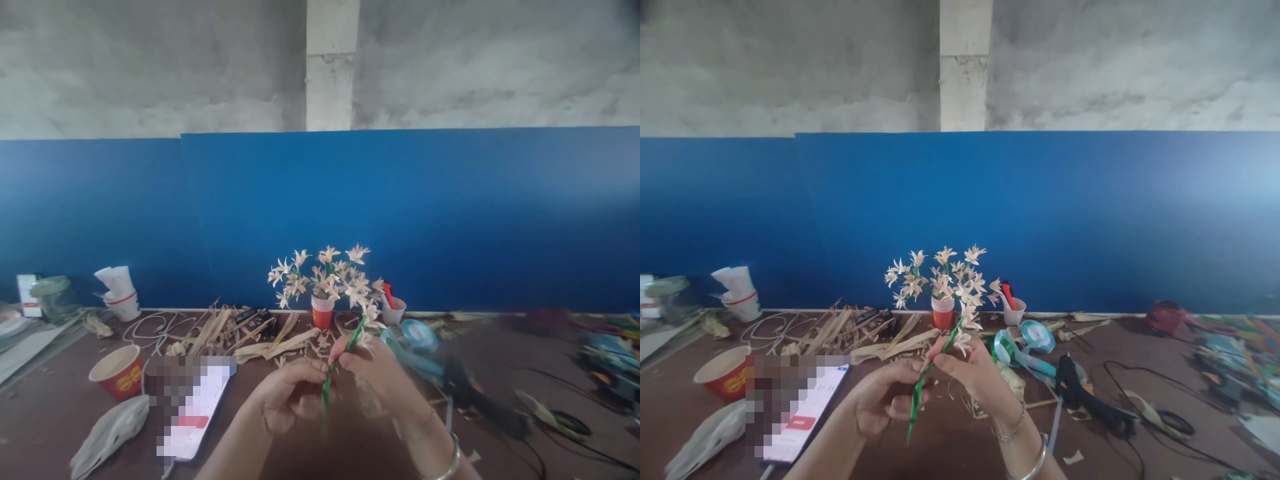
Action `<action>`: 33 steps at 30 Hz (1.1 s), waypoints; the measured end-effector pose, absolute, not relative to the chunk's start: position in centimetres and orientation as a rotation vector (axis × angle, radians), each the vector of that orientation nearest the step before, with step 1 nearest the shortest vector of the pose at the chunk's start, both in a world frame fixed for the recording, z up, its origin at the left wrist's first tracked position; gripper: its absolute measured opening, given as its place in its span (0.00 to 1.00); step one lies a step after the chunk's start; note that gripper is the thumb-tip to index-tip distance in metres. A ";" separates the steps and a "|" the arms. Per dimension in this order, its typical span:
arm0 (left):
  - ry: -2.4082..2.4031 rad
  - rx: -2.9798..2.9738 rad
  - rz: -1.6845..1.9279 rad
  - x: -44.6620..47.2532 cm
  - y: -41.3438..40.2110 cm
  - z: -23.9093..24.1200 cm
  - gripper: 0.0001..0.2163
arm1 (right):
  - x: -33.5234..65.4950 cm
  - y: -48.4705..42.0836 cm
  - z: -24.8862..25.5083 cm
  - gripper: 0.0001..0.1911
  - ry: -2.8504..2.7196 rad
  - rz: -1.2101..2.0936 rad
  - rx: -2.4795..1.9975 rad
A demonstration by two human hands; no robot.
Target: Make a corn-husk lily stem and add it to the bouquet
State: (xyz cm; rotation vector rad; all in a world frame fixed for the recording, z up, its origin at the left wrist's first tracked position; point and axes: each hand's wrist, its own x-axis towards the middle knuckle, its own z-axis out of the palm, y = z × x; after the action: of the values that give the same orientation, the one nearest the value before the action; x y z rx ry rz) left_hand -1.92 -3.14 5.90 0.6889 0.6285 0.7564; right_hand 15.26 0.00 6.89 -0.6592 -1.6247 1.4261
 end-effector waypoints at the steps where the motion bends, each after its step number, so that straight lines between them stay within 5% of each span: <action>1: 0.633 0.687 0.755 -1.8 -3.2 5.9 0.05 | 15.2 0.0 6.8 0.09 -1.600 1.445 -0.671; 10: 0.870 1.018 1.002 -1.3 -3.9 6.0 0.13 | 15.0 0.0 6.8 0.05 -1.620 1.361 -0.762; 22: 0.413 0.936 0.739 -1.8 -3.6 4.3 0.14 | 15.9 -1.3 8.3 0.11 -1.759 1.464 -0.303; 33: 0.727 1.078 0.931 -0.8 -5.1 6.5 0.12 | 16.5 -1.2 8.5 0.13 -1.858 1.454 -0.302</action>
State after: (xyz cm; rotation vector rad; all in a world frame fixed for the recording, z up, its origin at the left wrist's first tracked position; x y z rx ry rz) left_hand -0.78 -5.10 6.52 1.0777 0.7271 0.9315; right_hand 16.53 -1.21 8.53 -0.3015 -1.8577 1.4535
